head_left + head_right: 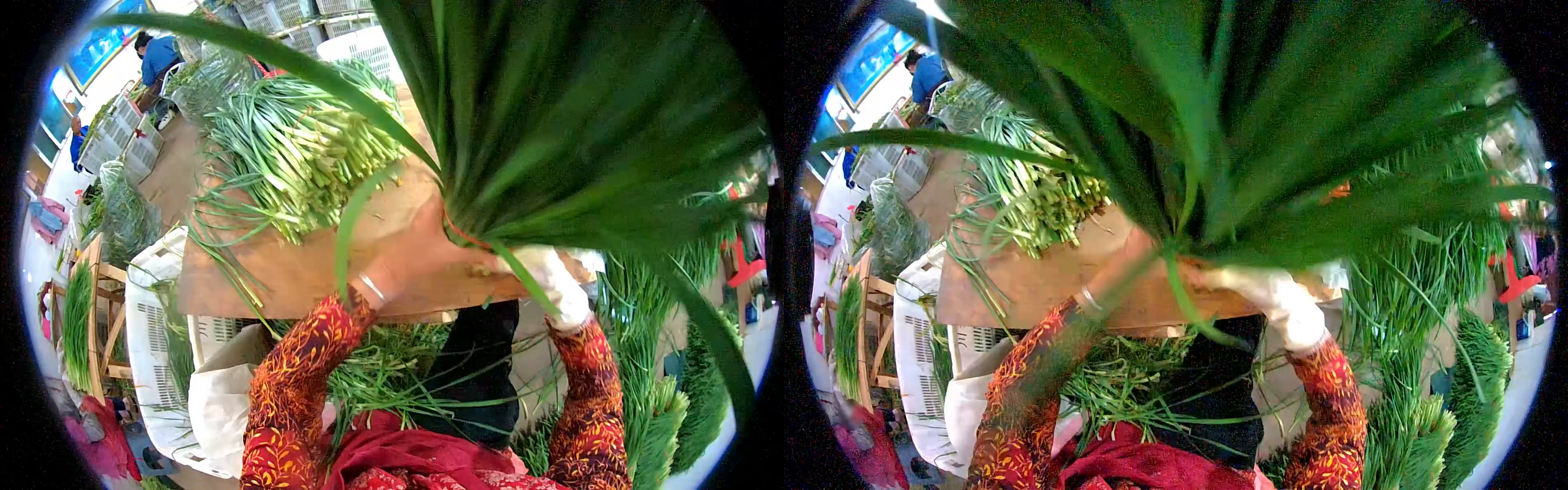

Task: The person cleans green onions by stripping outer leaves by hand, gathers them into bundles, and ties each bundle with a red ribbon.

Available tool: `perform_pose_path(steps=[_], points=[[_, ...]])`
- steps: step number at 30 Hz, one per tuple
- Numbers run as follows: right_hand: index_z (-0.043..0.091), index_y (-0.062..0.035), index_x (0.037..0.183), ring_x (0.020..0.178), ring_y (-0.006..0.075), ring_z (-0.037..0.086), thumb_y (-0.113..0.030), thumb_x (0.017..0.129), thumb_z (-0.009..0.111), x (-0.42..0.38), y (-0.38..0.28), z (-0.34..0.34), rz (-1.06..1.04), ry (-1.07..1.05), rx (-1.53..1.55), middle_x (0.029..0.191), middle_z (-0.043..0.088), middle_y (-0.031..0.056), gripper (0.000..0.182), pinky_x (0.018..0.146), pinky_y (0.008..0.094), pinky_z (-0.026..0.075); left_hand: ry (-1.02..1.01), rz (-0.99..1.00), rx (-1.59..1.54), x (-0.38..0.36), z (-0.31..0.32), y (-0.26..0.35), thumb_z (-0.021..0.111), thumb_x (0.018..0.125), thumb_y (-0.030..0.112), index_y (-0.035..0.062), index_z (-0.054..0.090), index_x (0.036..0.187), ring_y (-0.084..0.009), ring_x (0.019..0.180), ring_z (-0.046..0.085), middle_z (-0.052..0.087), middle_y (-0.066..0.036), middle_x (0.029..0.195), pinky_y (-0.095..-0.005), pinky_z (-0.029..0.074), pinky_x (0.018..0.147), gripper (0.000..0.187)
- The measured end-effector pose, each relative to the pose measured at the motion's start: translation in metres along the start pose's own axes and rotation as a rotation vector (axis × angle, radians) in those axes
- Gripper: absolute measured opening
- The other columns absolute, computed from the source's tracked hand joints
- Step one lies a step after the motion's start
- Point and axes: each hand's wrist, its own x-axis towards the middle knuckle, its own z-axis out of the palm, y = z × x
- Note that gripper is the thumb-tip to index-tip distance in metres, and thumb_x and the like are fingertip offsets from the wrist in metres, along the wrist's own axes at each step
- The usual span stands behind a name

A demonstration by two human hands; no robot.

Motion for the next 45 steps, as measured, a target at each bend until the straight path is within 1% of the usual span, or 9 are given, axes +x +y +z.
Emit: perform_pose_path(steps=[13, 16, 17, 18, 21, 23, 28, 30, 45], points=[[0.058, -0.0014, 0.101, 0.083, 0.0148, 0.055, -0.017, 0.068, 0.071, -0.028, 0.014, 0.003, 0.119, 0.192, 0.273, 0.096, 0.059, 0.0062, 0.038, 0.074, 0.0282, 0.045, -0.001, -0.28, 0.291, -0.03, 0.008, 0.035, 0.074, 0.063, 0.036, 0.0015, 0.042, 0.119, -0.0266, 0.101, 0.053, 0.056, -0.016, 0.106, -0.0341, 0.043, 0.084, 0.073], [0.059, -0.0018, 0.098, 0.081, 0.0145, 0.056, -0.016, 0.068, 0.07, -0.035, 0.009, 0.002, 0.095, 0.237, 0.279, 0.093, 0.06, 0.0059, 0.036, 0.072, 0.0279, 0.045, 0.124, -0.306, -0.231, -0.038, 0.009, 0.039, 0.072, 0.065, 0.033, 0.0014, 0.045, 0.115, -0.0247, 0.097, 0.054, 0.057, -0.015, 0.104, -0.0335, 0.043, 0.082, 0.065], [0.059, -0.0019, 0.098, 0.08, 0.0143, 0.056, -0.016, 0.068, 0.07, -0.034, 0.006, 0.002, 0.084, 0.251, 0.275, 0.092, 0.06, 0.0057, 0.035, 0.071, 0.0278, 0.045, 0.175, -0.289, -0.474, -0.04, 0.01, 0.038, 0.071, 0.066, 0.031, 0.0014, 0.046, 0.114, -0.0237, 0.096, 0.055, 0.057, -0.014, 0.103, -0.0331, 0.044, 0.081, 0.061], [0.059, -0.0021, 0.097, 0.08, 0.0142, 0.056, -0.016, 0.068, 0.07, -0.03, 0.004, 0.0, 0.073, 0.268, 0.275, 0.091, 0.06, 0.0056, 0.034, 0.071, 0.0277, 0.046, 0.094, 0.259, 0.28, -0.04, 0.006, 0.038, 0.071, 0.067, 0.028, 0.0017, 0.046, 0.114, -0.0217, 0.094, 0.054, 0.057, -0.014, 0.103, -0.0325, 0.044, 0.08, 0.06], [0.06, -0.0025, 0.095, 0.077, 0.0139, 0.057, -0.015, 0.068, 0.069, -0.011, 0.003, -0.009, 0.044, 0.288, 0.271, 0.089, 0.061, 0.0053, 0.032, 0.069, 0.0275, 0.046, 0.013, 0.48, 0.463, -0.03, -0.006, 0.01, 0.072, 0.066, 0.016, 0.0007, 0.048, 0.114, -0.0144, 0.094, 0.052, 0.056, -0.01, 0.108, -0.0296, 0.043, 0.081, 0.056], [0.06, -0.0028, 0.094, 0.076, 0.0137, 0.057, -0.014, 0.067, 0.069, -0.003, -0.007, -0.014, 0.032, 0.265, 0.238, 0.087, 0.061, 0.005, 0.03, 0.067, 0.0273, 0.046, -0.089, -0.194, -0.13, -0.028, -0.018, 0.065, 0.074, 0.062, 0.011, -0.0024, 0.044, 0.116, -0.0111, 0.097, 0.051, 0.053, -0.007, 0.114, -0.0275, 0.041, 0.083, 0.063], [0.062, -0.0035, 0.09, 0.072, 0.0131, 0.058, -0.013, 0.067, 0.068, 0.011, -0.069, -0.026, -0.029, 0.228, 0.243, 0.082, 0.062, 0.0045, 0.026, 0.064, 0.0268, 0.047, 0.122, 0.12, -0.321, -0.011, -0.019, 0.107, 0.081, 0.056, 0.011, -0.0028, 0.032, 0.123, -0.0165, 0.103, 0.05, 0.05, -0.01, 0.117, -0.0288, 0.04, 0.09, 0.084], [0.044, -0.0022, 0.117, 0.088, 0.017, 0.059, -0.008, 0.06, 0.076, 0.028, -0.095, -0.026, -0.163, 0.276, 0.612, 0.103, 0.06, 0.0091, 0.066, 0.079, 0.0292, 0.048, 0.158, 0.24, -0.282, -0.008, -0.026, 0.134, 0.081, 0.056, 0.013, -0.0017, 0.033, 0.123, -0.0175, 0.104, 0.05, 0.051, -0.01, 0.116, -0.0297, 0.04, 0.09, 0.084], [0.051, -0.0026, 0.108, 0.073, 0.0091, 0.053, -0.006, 0.081, 0.06, 0.068, -0.074, -0.032, -0.5, 0.643, 0.571, 0.088, 0.06, 0.002, 0.029, 0.065, 0.0219, 0.045, 0.437, 0.556, -0.298, 0.02, -0.003, 0.169, 0.076, 0.065, 0.014, 0.0053, 0.037, 0.12, -0.015, 0.094, 0.055, 0.058, -0.008, 0.103, -0.0286, 0.044, 0.084, 0.068]])
